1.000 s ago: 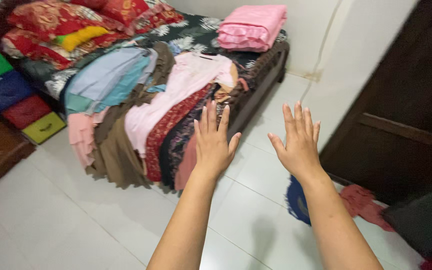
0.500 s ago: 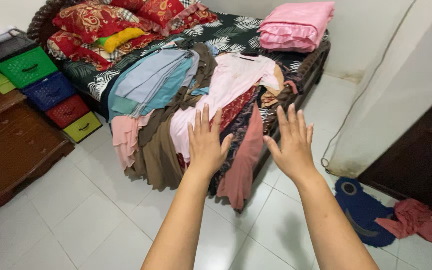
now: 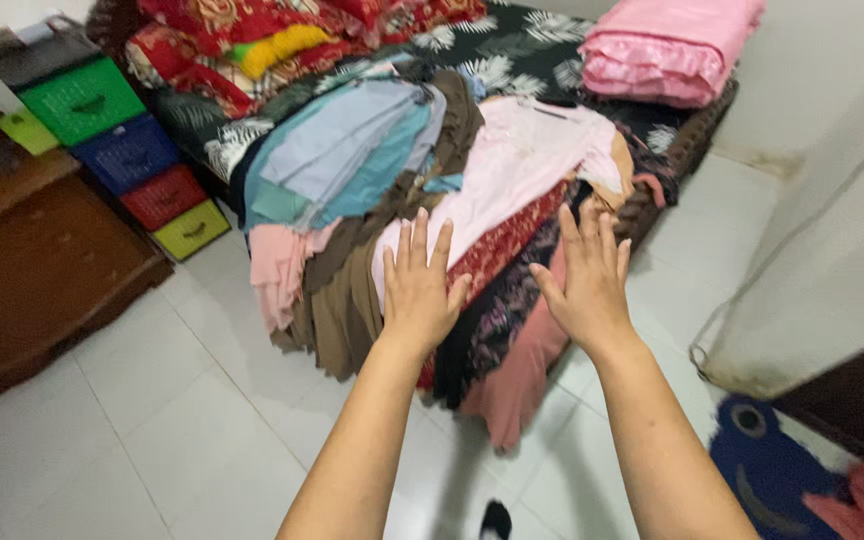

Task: The person takes a pink garment and a red garment from a bed, places them on hangers, and hangs them in a closet with other clothing items.

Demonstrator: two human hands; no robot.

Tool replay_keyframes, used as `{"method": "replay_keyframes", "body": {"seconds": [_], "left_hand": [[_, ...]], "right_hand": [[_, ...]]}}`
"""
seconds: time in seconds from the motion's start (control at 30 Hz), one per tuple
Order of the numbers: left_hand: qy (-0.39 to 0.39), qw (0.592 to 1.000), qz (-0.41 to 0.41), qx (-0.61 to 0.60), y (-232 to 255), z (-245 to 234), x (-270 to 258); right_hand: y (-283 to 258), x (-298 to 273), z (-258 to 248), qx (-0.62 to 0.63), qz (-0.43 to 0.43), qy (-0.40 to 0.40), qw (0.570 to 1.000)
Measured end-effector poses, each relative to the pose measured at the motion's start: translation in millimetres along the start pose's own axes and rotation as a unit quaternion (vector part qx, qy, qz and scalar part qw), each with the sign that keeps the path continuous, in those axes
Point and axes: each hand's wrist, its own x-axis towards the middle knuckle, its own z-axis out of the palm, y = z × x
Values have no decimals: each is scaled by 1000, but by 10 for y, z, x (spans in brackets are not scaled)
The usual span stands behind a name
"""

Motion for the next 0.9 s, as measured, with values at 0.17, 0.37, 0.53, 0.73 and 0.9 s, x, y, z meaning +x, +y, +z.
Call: {"method": "replay_keyframes", "body": {"seconds": [0.17,0.37,0.53,0.73,0.9], "left_hand": [[3,1000,17,6,-237,318,665],[30,999,40,9,-456,621,1410],[39,998,46,5,-697,765,1719],[21,999,41,-18,-1080,1063,1983],[-16,998,54,-41,-1577,1377,2294]], "right_hand": [[251,644,313,18,18,-9,1000],[518,1343,540,10,6,4,1000],[605,1675,787,9,1,10,1000],[704,1995,1134,-14,25,4,1000],[697,2323,1498,-29,68,2,997]]}}
